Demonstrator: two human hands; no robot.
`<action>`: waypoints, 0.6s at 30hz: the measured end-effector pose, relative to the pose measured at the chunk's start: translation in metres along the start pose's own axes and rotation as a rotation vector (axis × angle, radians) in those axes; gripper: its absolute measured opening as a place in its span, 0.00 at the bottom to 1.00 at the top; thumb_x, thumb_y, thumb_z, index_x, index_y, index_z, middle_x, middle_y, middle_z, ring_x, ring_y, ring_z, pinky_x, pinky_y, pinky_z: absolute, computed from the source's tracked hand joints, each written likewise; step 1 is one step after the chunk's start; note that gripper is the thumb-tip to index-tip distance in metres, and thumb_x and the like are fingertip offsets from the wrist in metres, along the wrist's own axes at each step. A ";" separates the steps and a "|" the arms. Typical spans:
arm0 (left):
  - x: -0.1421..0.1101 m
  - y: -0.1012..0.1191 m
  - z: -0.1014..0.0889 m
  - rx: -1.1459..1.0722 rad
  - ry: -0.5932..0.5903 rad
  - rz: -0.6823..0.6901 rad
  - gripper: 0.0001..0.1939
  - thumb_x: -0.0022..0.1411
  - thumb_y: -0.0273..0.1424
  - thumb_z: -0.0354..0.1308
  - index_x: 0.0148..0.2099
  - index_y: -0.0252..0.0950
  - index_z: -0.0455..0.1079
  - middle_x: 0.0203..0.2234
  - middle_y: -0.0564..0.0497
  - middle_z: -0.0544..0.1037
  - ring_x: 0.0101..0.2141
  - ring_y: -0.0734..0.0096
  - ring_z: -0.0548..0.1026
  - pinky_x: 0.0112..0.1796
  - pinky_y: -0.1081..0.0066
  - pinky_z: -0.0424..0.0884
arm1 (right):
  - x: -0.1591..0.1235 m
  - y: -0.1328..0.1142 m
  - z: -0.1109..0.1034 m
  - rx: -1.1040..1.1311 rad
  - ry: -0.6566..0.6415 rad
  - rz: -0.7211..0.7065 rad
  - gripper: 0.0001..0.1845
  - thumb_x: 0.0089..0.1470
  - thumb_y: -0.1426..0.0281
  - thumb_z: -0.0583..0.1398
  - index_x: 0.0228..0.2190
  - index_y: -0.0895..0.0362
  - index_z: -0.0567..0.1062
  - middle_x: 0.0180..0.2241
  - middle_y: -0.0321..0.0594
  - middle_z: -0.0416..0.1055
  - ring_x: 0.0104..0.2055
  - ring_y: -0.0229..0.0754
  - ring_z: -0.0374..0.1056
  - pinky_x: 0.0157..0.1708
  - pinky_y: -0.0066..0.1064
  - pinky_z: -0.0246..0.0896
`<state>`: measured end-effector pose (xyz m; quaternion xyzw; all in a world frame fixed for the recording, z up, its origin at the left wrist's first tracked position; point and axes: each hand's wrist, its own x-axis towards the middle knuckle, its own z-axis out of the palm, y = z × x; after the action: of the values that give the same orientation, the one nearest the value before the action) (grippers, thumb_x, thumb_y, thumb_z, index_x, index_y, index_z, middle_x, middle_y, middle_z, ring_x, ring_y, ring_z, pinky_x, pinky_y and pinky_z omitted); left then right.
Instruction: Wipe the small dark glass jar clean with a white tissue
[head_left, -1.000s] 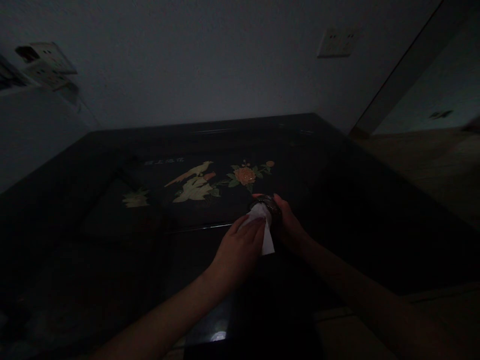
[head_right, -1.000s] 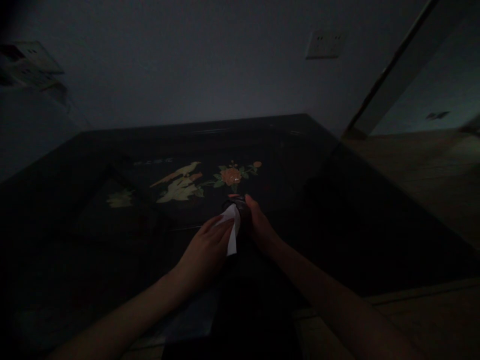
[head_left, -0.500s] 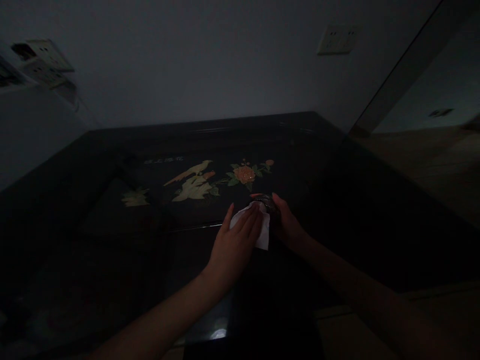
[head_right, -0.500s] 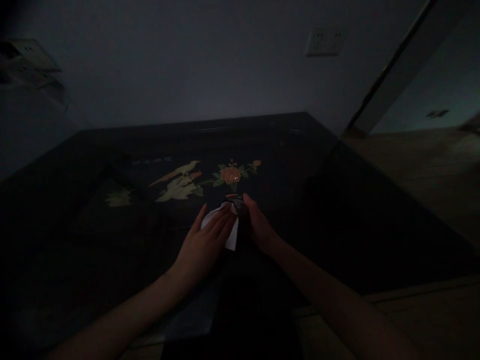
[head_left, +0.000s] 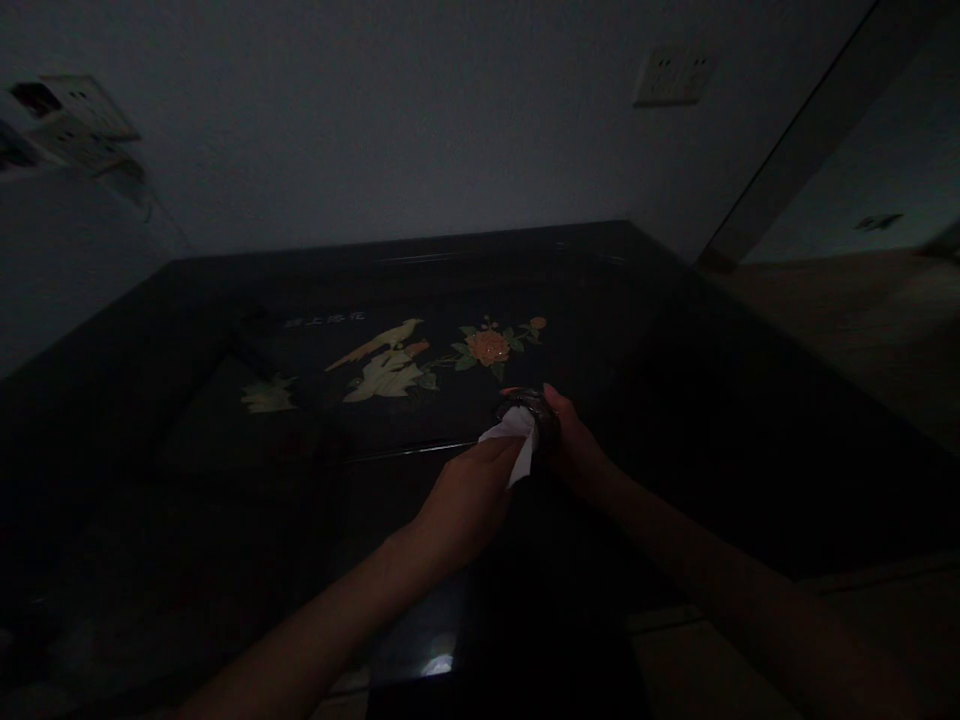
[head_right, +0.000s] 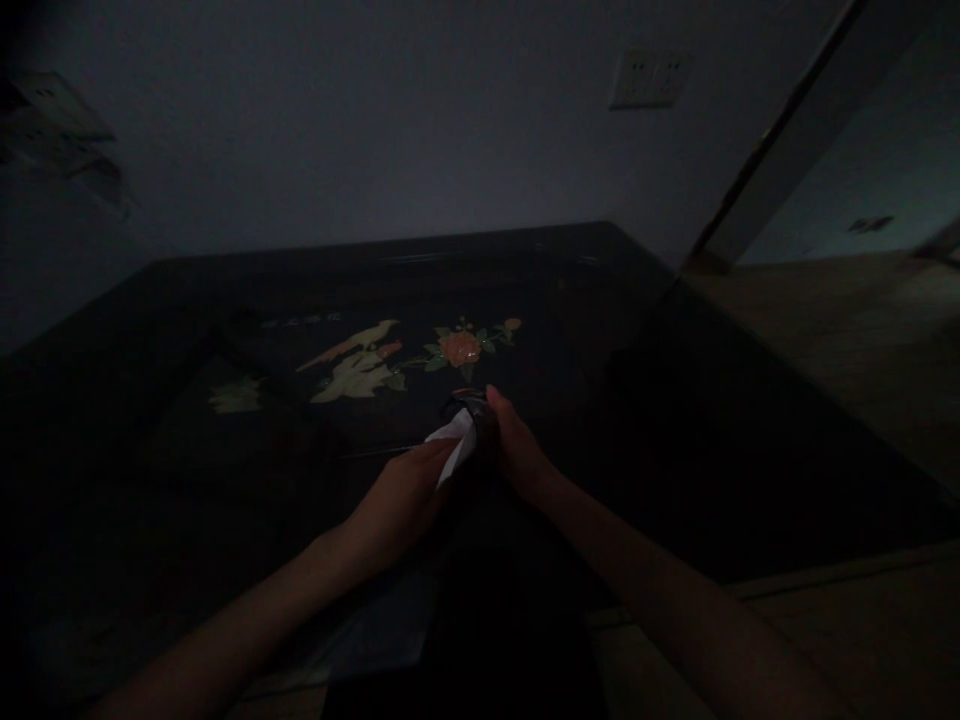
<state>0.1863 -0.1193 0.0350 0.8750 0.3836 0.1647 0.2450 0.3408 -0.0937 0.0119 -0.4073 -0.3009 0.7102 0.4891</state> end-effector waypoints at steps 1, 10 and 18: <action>0.000 0.000 0.000 -0.106 0.013 -0.026 0.16 0.62 0.23 0.46 0.50 0.32 0.68 0.46 0.43 0.77 0.46 0.62 0.74 0.48 0.65 0.69 | -0.001 -0.001 0.001 -0.009 0.006 -0.002 0.27 0.55 0.50 0.52 0.45 0.56 0.75 0.34 0.38 0.78 0.39 0.45 0.72 0.42 0.35 0.63; 0.001 -0.001 0.005 -0.681 0.023 -0.189 0.16 0.66 0.36 0.44 0.39 0.30 0.69 0.34 0.47 0.76 0.36 0.64 0.73 0.38 0.69 0.69 | -0.001 -0.002 0.001 0.047 -0.008 -0.005 0.25 0.55 0.52 0.52 0.41 0.56 0.77 0.33 0.38 0.78 0.42 0.46 0.71 0.44 0.36 0.63; -0.001 0.001 0.003 -0.255 0.056 -0.075 0.11 0.64 0.28 0.44 0.38 0.33 0.68 0.34 0.46 0.77 0.34 0.65 0.75 0.38 0.69 0.71 | 0.001 0.001 0.000 0.046 -0.025 -0.005 0.24 0.56 0.53 0.52 0.41 0.56 0.76 0.35 0.39 0.78 0.43 0.46 0.71 0.45 0.36 0.62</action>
<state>0.1883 -0.1216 0.0330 0.8169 0.3989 0.2273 0.3492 0.3403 -0.0934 0.0107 -0.3860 -0.2916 0.7208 0.4964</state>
